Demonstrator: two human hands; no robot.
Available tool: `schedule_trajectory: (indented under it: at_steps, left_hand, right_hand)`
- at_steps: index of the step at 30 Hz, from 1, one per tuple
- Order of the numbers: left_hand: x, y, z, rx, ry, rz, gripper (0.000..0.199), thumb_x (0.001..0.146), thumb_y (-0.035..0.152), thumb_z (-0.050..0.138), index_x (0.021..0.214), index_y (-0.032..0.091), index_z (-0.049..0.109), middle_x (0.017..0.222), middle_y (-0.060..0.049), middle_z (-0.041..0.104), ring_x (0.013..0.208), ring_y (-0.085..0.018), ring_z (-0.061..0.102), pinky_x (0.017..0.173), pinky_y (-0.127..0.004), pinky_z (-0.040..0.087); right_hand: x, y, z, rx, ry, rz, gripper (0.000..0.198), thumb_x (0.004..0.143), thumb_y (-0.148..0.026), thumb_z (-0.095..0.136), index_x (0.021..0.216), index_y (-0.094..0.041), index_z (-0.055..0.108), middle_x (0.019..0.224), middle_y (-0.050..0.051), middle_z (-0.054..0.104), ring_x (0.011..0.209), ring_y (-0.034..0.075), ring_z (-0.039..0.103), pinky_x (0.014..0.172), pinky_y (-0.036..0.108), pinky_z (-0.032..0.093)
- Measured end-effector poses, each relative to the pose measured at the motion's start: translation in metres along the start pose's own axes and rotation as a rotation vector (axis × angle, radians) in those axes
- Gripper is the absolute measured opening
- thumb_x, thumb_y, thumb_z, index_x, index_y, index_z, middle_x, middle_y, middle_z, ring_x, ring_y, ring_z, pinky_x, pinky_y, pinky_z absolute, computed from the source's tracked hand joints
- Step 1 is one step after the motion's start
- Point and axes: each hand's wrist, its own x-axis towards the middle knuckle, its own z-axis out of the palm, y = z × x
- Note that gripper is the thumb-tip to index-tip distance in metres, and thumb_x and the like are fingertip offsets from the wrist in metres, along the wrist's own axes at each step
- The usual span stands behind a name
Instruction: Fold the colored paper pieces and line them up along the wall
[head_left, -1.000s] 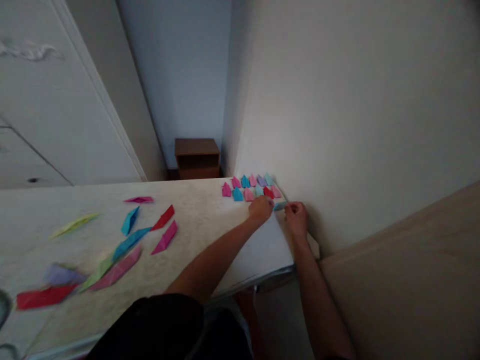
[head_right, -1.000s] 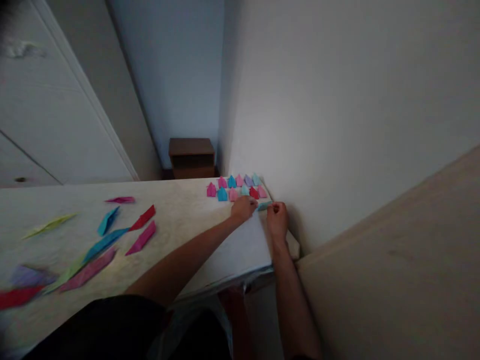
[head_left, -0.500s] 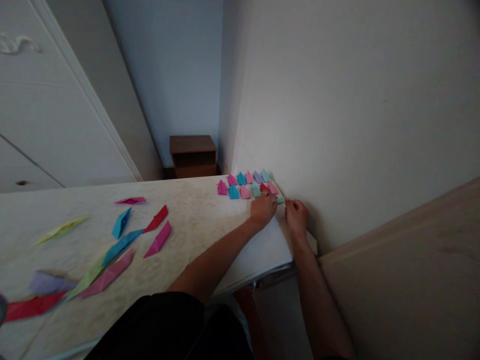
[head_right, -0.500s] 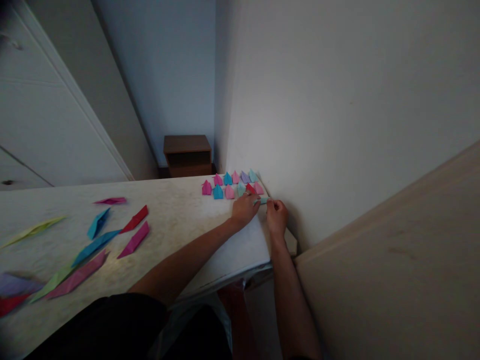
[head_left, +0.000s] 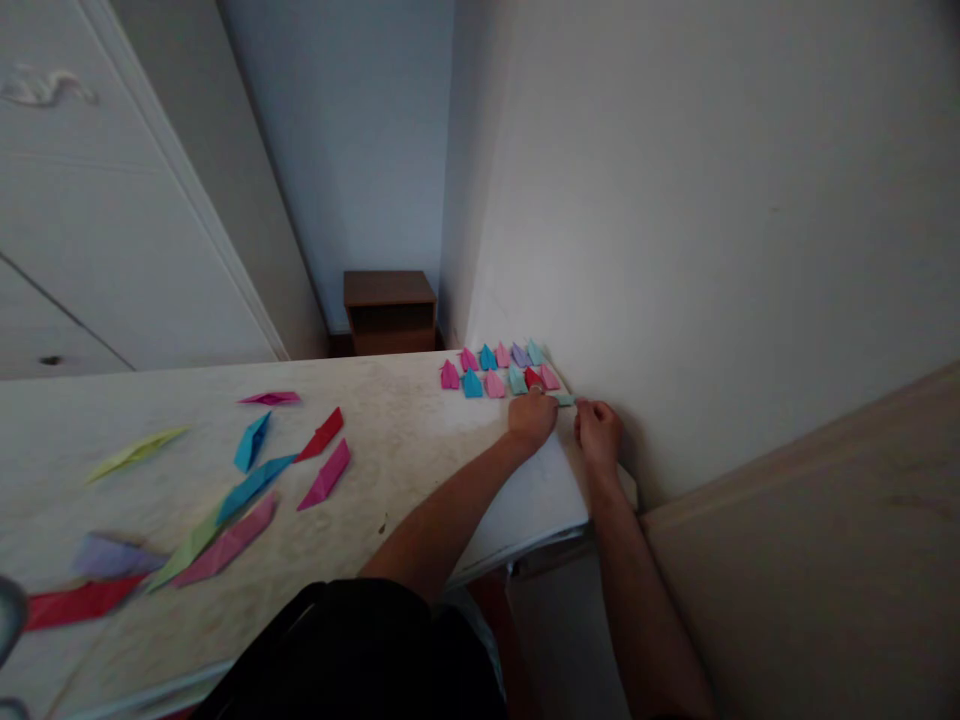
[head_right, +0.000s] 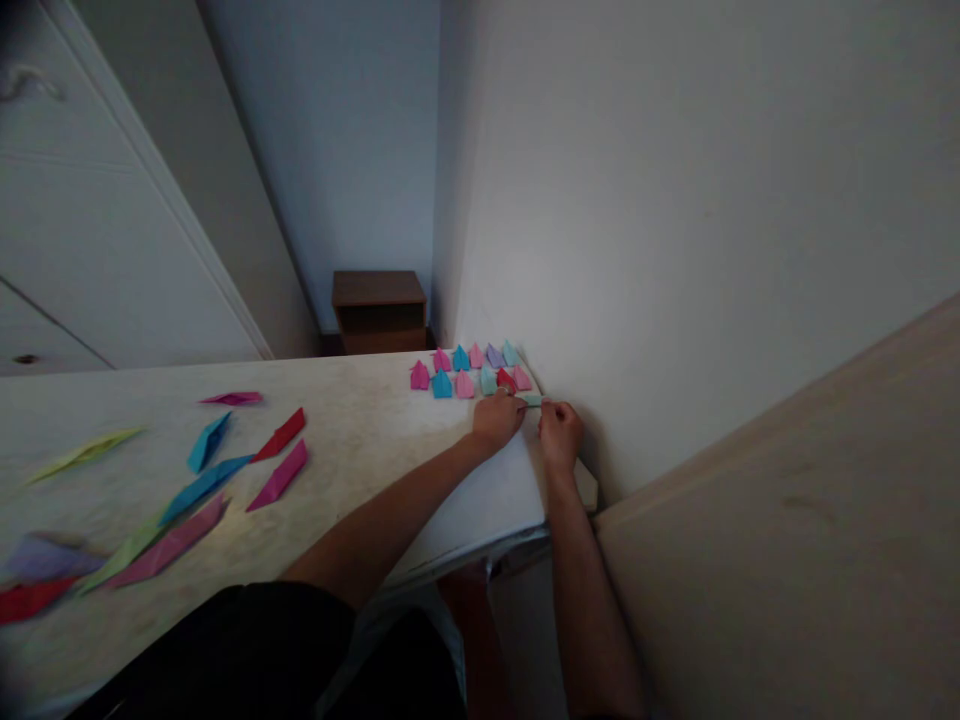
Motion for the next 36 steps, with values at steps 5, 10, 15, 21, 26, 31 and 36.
schedule_trajectory:
  at_steps: [5, 10, 15, 21, 26, 31, 36]
  left_hand:
    - [-0.009, 0.000, -0.002, -0.020, 0.015, 0.050, 0.033, 0.096, 0.029, 0.040, 0.113, 0.024, 0.068, 0.117, -0.010, 0.059, 0.095, -0.021, 0.065, 0.077, -0.033, 0.052]
    - [-0.032, -0.006, -0.005, -0.048, 0.027, 0.091, 0.031, 0.095, 0.028, 0.042, 0.114, 0.025, 0.066, 0.118, -0.007, 0.058, 0.092, -0.018, 0.065, 0.079, -0.031, 0.053]
    - [-0.065, -0.025, -0.019, -0.112, -0.024, 0.180, 0.029, 0.088, 0.020, 0.048, 0.108, 0.021, 0.070, 0.111, -0.007, 0.060, 0.095, -0.018, 0.064, 0.087, -0.029, 0.052]
    - [-0.112, -0.058, -0.054, -0.187, -0.088, 0.221, 0.029, 0.085, 0.020, 0.052, 0.108, 0.020, 0.070, 0.110, -0.008, 0.063, 0.094, -0.019, 0.064, 0.087, -0.030, 0.051]
    - [-0.153, -0.084, -0.078, -0.244, -0.111, 0.244, 0.028, 0.085, 0.018, 0.052, 0.106, 0.019, 0.071, 0.106, -0.007, 0.066, 0.090, -0.018, 0.064, 0.084, -0.027, 0.050]
    - [-0.188, -0.106, -0.093, -0.319, -0.105, 0.222, 0.027, 0.087, 0.019, 0.052, 0.105, 0.017, 0.071, 0.104, -0.008, 0.067, 0.083, -0.016, 0.063, 0.082, -0.026, 0.049]
    - [-0.216, -0.121, -0.097, -0.427, -0.037, 0.169, 0.022, 0.086, 0.015, 0.052, 0.098, 0.017, 0.072, 0.098, -0.006, 0.069, 0.087, -0.015, 0.063, 0.082, -0.025, 0.048]
  right_hand:
    - [0.003, 0.003, 0.003, -0.021, 0.028, 0.007, 0.027, 0.078, -0.046, 0.052, 0.066, -0.021, 0.055, 0.057, -0.001, 0.056, 0.050, 0.016, 0.050, 0.053, 0.028, 0.040]
    - [0.008, 0.017, 0.006, -0.225, -0.018, -0.131, 0.041, 0.073, -0.041, 0.055, 0.103, -0.014, 0.063, 0.092, 0.011, 0.066, 0.075, 0.022, 0.059, 0.074, 0.035, 0.048]
    - [0.008, 0.023, 0.010, -0.512, -0.110, -0.298, 0.041, 0.075, -0.030, 0.054, 0.109, -0.013, 0.067, 0.108, 0.018, 0.063, 0.089, 0.024, 0.059, 0.089, 0.036, 0.045]
    - [0.011, 0.023, 0.014, -0.636, -0.165, -0.379, 0.038, 0.080, -0.029, 0.052, 0.111, -0.014, 0.068, 0.110, 0.018, 0.065, 0.104, 0.029, 0.060, 0.094, 0.039, 0.043]
    - [0.014, 0.025, 0.012, -0.668, -0.198, -0.387, 0.041, 0.080, -0.030, 0.049, 0.113, -0.014, 0.067, 0.116, 0.018, 0.066, 0.109, 0.029, 0.060, 0.096, 0.038, 0.043]
    - [0.015, 0.024, 0.010, -0.659, -0.197, -0.357, 0.044, 0.079, -0.032, 0.048, 0.113, -0.013, 0.067, 0.115, 0.018, 0.068, 0.102, 0.029, 0.062, 0.093, 0.040, 0.045]
    - [0.013, 0.021, 0.009, -0.692, -0.184, -0.355, 0.044, 0.079, -0.032, 0.047, 0.111, -0.010, 0.068, 0.112, 0.019, 0.069, 0.101, 0.030, 0.063, 0.093, 0.039, 0.045]
